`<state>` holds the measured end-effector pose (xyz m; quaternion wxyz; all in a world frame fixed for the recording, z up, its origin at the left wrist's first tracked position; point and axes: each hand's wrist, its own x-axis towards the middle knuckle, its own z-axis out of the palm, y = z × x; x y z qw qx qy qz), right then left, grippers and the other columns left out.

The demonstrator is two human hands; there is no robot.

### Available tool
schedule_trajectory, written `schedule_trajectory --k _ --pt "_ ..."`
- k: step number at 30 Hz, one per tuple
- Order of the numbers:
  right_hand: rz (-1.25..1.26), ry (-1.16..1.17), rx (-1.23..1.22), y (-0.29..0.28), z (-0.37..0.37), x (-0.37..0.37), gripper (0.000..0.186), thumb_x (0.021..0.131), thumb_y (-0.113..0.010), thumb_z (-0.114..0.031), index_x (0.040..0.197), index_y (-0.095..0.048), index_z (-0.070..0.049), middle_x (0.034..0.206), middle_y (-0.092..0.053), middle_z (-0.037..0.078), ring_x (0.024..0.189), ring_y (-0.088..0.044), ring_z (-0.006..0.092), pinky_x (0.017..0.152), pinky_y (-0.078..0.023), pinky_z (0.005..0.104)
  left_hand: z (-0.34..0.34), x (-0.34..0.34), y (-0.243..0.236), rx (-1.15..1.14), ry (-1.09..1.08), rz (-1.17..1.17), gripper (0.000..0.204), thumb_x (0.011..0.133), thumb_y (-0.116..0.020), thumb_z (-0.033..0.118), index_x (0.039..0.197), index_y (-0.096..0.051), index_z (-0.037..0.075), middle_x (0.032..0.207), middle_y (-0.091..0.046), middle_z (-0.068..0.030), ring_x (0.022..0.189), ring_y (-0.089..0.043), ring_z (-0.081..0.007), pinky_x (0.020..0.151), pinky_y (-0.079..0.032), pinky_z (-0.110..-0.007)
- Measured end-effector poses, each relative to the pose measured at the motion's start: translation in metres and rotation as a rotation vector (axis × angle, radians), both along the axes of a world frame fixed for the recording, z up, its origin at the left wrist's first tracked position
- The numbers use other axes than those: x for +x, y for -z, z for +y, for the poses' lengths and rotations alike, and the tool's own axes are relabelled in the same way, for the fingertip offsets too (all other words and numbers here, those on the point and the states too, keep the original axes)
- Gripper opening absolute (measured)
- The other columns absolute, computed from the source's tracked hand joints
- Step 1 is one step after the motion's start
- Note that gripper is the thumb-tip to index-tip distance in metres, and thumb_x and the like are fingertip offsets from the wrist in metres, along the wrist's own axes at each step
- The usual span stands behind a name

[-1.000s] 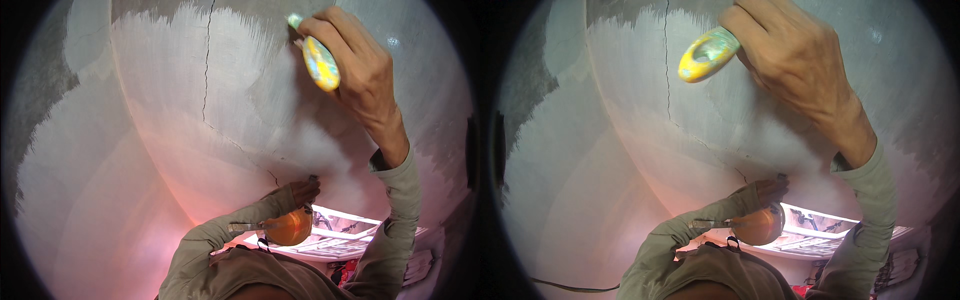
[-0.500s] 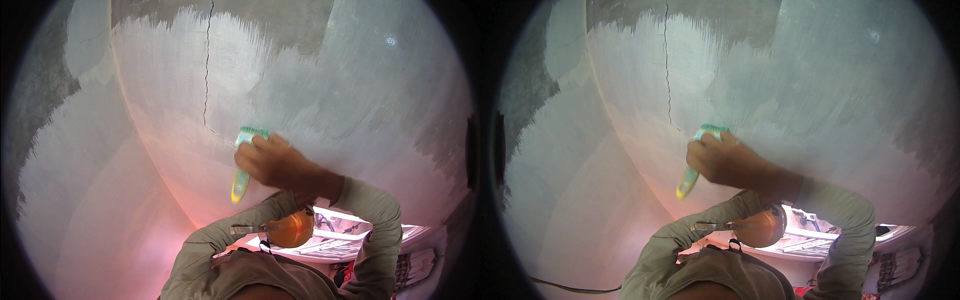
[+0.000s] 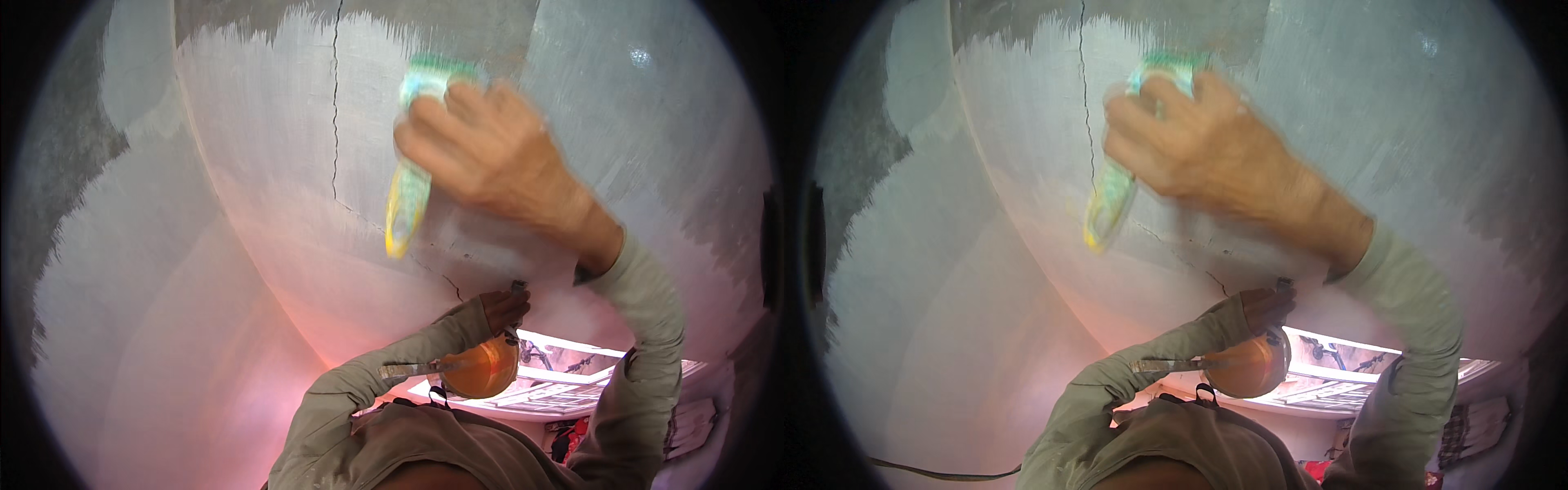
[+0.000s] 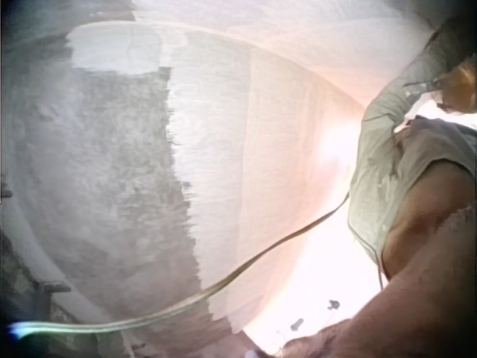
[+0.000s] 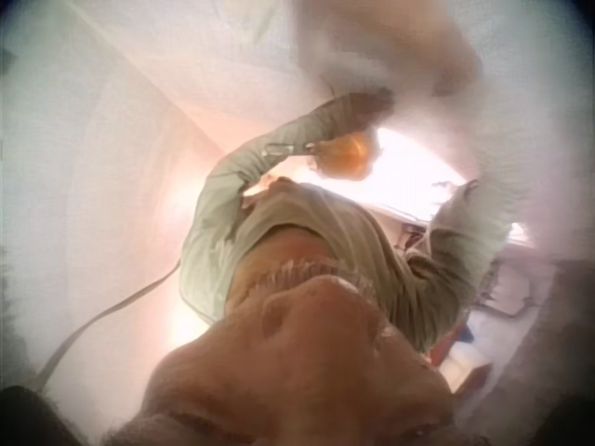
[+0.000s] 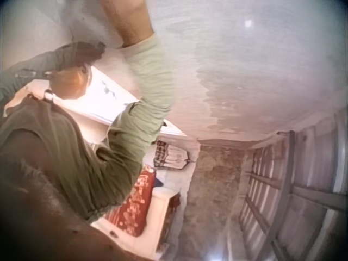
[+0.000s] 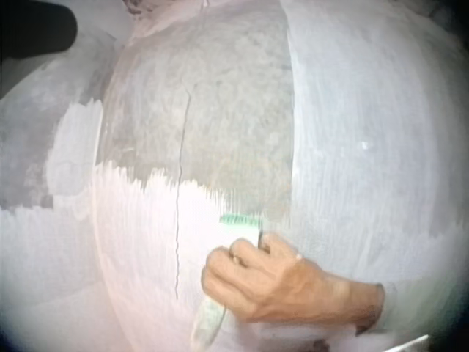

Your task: The person paints a ceiling with white paint using a brush and a small container. They repeatedly dip the brush into the container and apply paint in vertical strokes across the ceiling surface.

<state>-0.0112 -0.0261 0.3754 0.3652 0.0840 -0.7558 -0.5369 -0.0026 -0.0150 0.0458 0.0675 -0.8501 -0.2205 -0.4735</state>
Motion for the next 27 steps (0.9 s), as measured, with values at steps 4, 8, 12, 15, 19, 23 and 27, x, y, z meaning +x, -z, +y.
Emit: schedule_trajectory --k 4,8,12,15,19,23,27 --pt "-0.241 0.111 -0.16 0.084 -0.017 0.022 0.013 0.082 -0.068 -0.023 0.091 -0.062 -0.017 0.086 -0.05 -0.003 0.079 -0.049 0.0105 0.058 -0.036 0.0277 0.014 0.011 0.016 -0.118 0.131 -0.025 0.059 0.074 -0.072 0.011 0.131 -0.059 0.003 0.142 -0.055 -0.0201 0.113 -0.065 -0.0314 0.097 -0.055 -0.042" --pt "-0.302 0.073 -0.431 0.104 -0.013 0.032 0.015 0.084 -0.066 -0.022 0.096 -0.062 -0.016 0.087 -0.052 -0.002 0.079 -0.053 0.0127 0.059 -0.039 0.0294 0.019 0.017 0.024 -0.172 0.149 0.023 0.059 0.073 -0.073 0.011 0.13 -0.059 0.002 0.142 -0.055 -0.0205 0.111 -0.066 -0.0319 0.095 -0.056 -0.042" --pt "-0.176 -0.049 -0.701 0.04 0.004 0.023 0.023 0.071 -0.071 -0.008 0.092 -0.062 -0.011 0.087 -0.056 0.005 0.078 -0.06 0.0249 0.066 -0.049 0.0376 0.019 0.014 0.029 -0.26 -0.015 0.163 0.059 0.073 -0.073 0.01 0.13 -0.059 0.002 0.141 -0.055 -0.0208 0.108 -0.066 -0.0323 0.092 -0.056 -0.043" --pt "-0.056 -0.136 -0.579 -0.037 -0.002 0.03 0.027 0.074 -0.07 -0.001 0.1 -0.065 -0.008 0.097 -0.065 0.008 0.082 -0.064 0.0269 0.064 -0.049 0.0382 -0.005 -0.003 -0.015 0.098 -0.036 0.0 0.055 0.074 -0.073 0.007 0.127 -0.06 0.001 0.14 -0.056 -0.0211 0.103 -0.068 -0.0329 0.085 -0.058 -0.044" --pt "0.043 -0.094 -0.102 -0.107 -0.004 0.047 0.012 0.086 -0.072 -0.01 0.084 -0.062 -0.005 0.074 -0.054 0.007 0.055 -0.049 0.0171 0.047 -0.044 0.0292 -0.01 0.002 -0.02 0.018 -0.018 0.073 0.052 0.075 -0.072 0.007 0.126 -0.062 0.001 0.139 -0.058 -0.0196 0.101 -0.068 -0.0327 0.085 -0.058 -0.043" --pt "0.058 0.084 -0.011 -0.064 -0.015 0.066 0.018 0.082 -0.069 -0.011 0.099 -0.065 -0.01 0.097 -0.063 0.004 0.081 -0.063 0.0215 0.061 -0.047 0.0349 -0.006 0.001 -0.016 0.028 -0.041 0.037 0.055 0.072 -0.072 0.006 0.126 -0.062 0.001 0.137 -0.06 -0.0194 0.1 -0.069 -0.033 0.086 -0.059 -0.042" --pt "-0.076 0.172 -0.084 0.025 -0.013 0.078 0.027 0.077 -0.071 -0.02 0.102 -0.064 -0.013 0.102 -0.059 0.001 0.084 -0.057 0.0158 0.06 -0.043 0.0301 0.006 0.006 0.005 0.033 -0.039 -0.003 0.054 0.072 -0.071 0.004 0.125 -0.064 0.001 0.135 -0.062 -0.0206 0.101 -0.07 -0.0339 0.085 -0.059 -0.043"
